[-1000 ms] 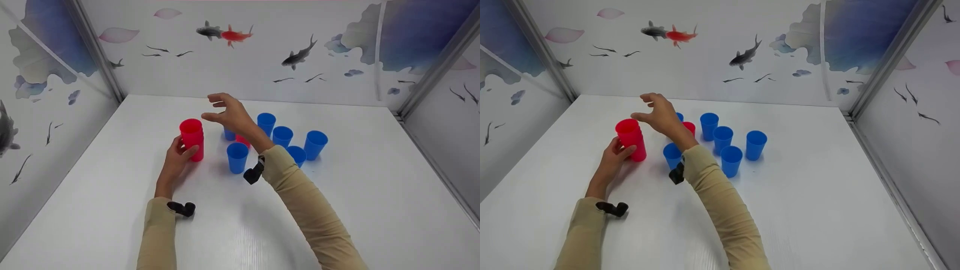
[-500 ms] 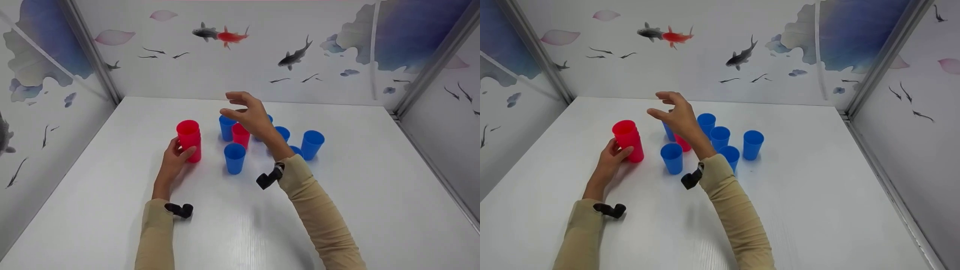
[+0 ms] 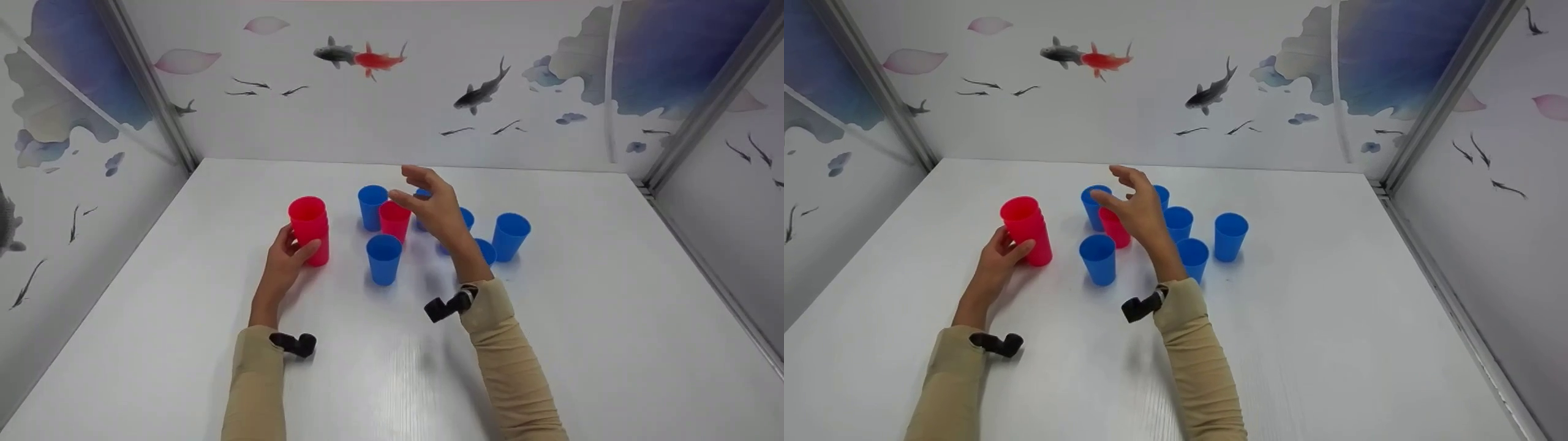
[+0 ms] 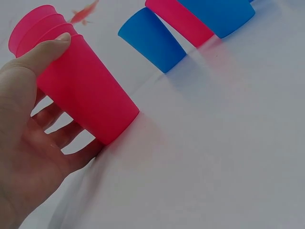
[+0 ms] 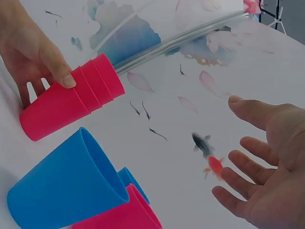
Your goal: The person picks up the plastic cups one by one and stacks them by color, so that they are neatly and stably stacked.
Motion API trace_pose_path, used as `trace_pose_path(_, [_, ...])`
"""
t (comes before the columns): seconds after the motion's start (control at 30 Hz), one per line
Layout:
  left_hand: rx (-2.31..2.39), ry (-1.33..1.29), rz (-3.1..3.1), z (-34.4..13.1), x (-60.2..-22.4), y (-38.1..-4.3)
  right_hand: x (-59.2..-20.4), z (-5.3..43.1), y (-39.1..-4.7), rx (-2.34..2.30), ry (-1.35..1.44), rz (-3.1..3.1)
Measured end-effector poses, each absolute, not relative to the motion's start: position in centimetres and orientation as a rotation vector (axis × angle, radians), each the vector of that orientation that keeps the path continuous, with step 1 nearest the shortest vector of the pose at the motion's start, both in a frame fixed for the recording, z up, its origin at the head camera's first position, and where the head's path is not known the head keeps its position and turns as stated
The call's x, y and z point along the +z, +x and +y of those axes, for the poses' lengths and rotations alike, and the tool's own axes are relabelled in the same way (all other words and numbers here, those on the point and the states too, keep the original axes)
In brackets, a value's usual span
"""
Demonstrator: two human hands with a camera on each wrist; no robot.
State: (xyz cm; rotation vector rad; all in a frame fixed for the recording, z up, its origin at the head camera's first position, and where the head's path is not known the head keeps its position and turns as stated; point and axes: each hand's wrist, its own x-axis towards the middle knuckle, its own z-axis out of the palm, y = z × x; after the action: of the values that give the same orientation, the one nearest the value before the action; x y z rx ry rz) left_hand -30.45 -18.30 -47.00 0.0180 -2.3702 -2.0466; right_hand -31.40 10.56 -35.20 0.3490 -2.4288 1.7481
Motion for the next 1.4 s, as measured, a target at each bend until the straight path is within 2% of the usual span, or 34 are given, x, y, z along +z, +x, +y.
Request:
trace_pose_path(0.27, [-2.022,0.024,-2.392,-18.2,-46.7,-30.2,-37.0,10.9,-32.2,1.82,0.222,-2.425])
trace_pose_path(1.4, [-2.017,0.051,-2.408,-18.3,-46.7,-30.2,-42.5,9.8,-34.9,1.786,0.027,-2.685])
